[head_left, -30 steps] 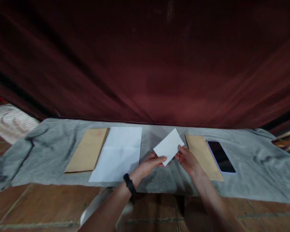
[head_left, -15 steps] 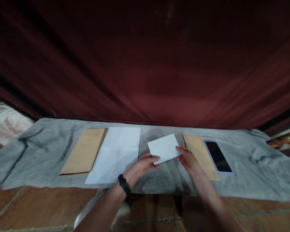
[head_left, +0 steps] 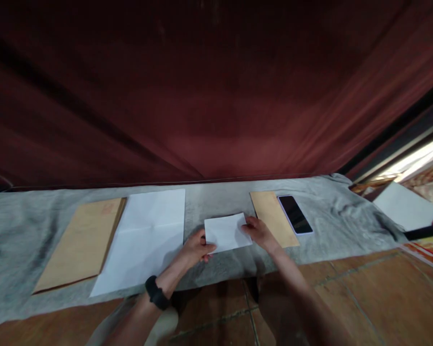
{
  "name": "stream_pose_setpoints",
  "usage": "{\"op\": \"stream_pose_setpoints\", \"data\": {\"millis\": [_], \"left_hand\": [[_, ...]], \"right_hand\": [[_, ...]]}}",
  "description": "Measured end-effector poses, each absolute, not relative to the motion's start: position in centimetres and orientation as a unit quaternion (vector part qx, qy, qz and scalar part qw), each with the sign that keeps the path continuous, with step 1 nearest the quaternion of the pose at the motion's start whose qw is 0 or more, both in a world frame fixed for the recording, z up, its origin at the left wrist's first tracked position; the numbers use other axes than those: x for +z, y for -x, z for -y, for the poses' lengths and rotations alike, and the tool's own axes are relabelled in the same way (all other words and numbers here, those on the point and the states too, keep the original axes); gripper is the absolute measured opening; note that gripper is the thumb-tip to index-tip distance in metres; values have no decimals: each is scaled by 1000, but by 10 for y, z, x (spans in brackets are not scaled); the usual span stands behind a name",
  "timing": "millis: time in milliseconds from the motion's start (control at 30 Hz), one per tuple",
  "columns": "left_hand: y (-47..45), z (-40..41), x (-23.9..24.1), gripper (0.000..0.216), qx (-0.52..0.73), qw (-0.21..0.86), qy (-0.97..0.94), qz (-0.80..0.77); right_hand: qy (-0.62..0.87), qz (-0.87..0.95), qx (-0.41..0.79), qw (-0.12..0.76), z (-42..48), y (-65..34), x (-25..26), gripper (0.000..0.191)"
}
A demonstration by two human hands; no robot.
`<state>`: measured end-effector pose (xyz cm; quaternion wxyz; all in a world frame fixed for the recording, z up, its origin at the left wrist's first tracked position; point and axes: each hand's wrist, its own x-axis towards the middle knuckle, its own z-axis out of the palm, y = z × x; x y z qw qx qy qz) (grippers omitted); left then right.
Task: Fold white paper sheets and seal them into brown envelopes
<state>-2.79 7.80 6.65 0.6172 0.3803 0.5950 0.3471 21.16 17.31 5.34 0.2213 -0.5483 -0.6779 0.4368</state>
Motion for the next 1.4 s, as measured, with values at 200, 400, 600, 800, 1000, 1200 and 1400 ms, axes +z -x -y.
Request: {"op": "stream_pose_setpoints", "data": {"millis": [200,400,600,800,1000,1200,1400], "left_hand": [[23,-73,53,29,301,576,-413,-638],[14,-69,60,25,271,537,-430,-673],[8,-61,76,28,206,459,-466,-728],[-3,-45,80,30,158,143,-607,-765],[-24,-39,40,60,204,3,-731,-651],[-21,-41,15,80,221,-1,-704,-675],[-20,-38,18,67,209,19,-698,-684]], "right_hand": [[593,753,213,190,-156,-210,51,34],[441,854,127,244,-123,-178,48,43],[433,886,39,163,-97,-159,26,51],[433,887,-37,156,-95,-160,11,53],[402,904,-67,131,-97,-169,-7,60],[397,904,-51,150,-99,-177,-8,59],[409,893,-59,177,-98,-183,-10,60]]}}
